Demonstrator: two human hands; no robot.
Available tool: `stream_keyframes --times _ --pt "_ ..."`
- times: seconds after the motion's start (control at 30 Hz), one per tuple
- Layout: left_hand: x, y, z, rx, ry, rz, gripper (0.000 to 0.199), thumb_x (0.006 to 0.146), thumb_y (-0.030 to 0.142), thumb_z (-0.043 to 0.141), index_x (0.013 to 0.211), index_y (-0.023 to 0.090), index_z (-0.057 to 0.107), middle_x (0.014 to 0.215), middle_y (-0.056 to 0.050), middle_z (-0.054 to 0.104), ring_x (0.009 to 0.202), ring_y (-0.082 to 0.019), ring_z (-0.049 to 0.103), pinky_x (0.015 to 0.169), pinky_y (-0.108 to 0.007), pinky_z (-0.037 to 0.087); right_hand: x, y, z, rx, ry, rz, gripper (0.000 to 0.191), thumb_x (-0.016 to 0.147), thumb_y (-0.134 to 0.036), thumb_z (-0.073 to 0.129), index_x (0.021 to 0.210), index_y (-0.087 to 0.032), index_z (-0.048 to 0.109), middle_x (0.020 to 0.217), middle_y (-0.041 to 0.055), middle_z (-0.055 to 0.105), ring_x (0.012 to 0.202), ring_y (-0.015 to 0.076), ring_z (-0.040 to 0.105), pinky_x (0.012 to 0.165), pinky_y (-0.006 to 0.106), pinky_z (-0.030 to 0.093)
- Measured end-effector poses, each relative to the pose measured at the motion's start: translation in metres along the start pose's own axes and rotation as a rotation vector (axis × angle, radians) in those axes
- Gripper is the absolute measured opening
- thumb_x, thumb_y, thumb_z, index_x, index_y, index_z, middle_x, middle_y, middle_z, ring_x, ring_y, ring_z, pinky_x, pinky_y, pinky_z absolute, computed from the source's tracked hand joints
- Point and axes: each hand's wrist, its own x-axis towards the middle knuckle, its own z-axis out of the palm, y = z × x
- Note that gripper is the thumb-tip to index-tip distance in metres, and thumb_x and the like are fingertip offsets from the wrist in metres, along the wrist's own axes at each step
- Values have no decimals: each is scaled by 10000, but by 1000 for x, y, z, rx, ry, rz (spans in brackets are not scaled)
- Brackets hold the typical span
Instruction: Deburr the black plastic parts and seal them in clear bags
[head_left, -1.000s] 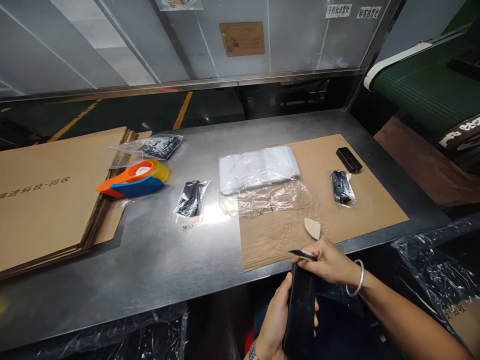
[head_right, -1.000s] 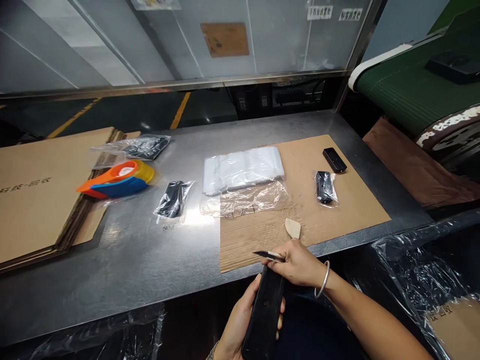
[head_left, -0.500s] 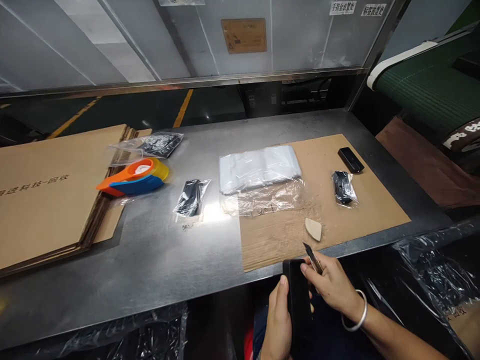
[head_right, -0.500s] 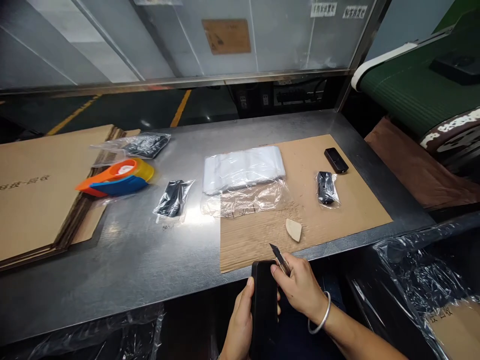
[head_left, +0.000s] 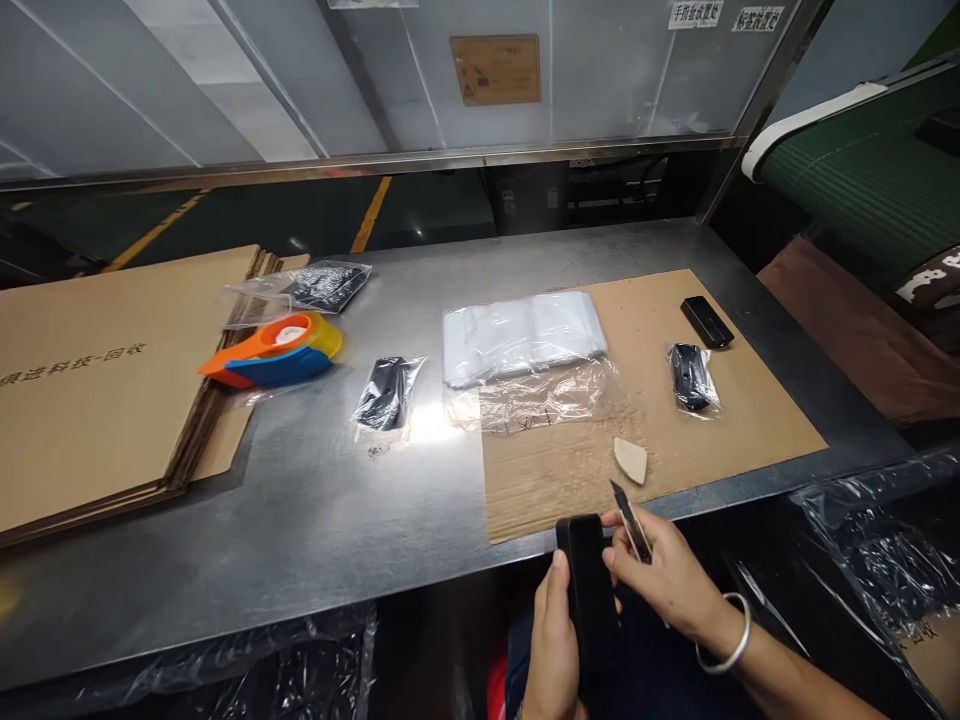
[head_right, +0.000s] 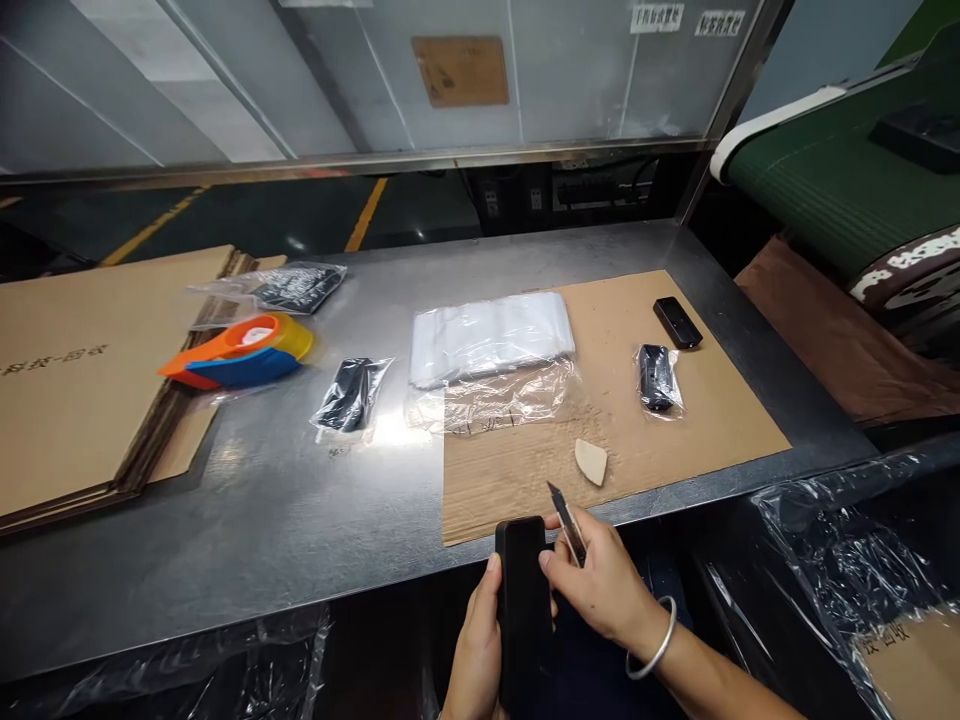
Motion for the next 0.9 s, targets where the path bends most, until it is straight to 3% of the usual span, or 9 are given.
stream_keyframes --times 0.13,0.23,0.5,0.63,0.7,0.77,0.8,0.9 --pt "4 -10 -4 42 220 111 419 699 464 631 1003 175 635 1154 -90 616 1144 -283 490 935 -356 406 1 1 14 -154 84 -40 77 777 -200 463 830 -172 511 595 -55 480 439 76 448 445 200 361" --pt "4 -15 -5 116 279 157 404 706 468 615 1006 198 636 1205 -82 589 1233 -293 396 1007 -375 340 5 -1 19 -243 180 -91 100 784 -219 438 733 -169 508 571 -49 462 450 76 411 455 205 325" --pt "-1 -18 -2 154 306 197 473 667 532 619 965 166 648 1140 -122 622 1170 -311 464 939 -366 408 17 6 19 -248 258 -82 336 799 -345 456 515 -193 362 444 -59 358 425 76 341 440 217 252" --pt "-3 -9 5 62 166 123 581 693 631 514 876 100 666 875 -150 693 871 -306 629 733 -387 505 20 11 13 -175 173 -43 399 864 -410 377 553 -173 455 455 -38 438 399 81 409 419 204 310" --pt "-4 -3 8 8 116 103 593 702 639 495 844 90 668 776 -133 695 763 -279 649 681 -375 511 16 9 9 -152 120 -39 324 849 -392 427 645 -158 520 501 -36 473 429 85 435 446 201 349" --pt "-3 1 9 -40 132 113 529 699 600 539 848 110 673 769 -112 697 779 -261 648 707 -356 506 8 5 6 -162 13 -65 170 774 -324 553 803 -157 554 606 -32 517 501 94 472 487 198 384" --pt "-3 3 9 -60 152 122 494 696 577 563 856 122 674 792 -104 700 811 -258 644 731 -349 500 3 2 5 -185 -49 -93 185 729 -275 600 869 -165 549 675 -26 531 555 101 491 515 198 397" --pt "-4 5 9 -76 180 136 464 691 549 588 881 134 673 866 -102 699 870 -258 633 768 -341 489 -3 -2 5 -294 -126 -191 172 700 -183 596 856 -183 524 798 -7 516 678 117 499 583 201 402"
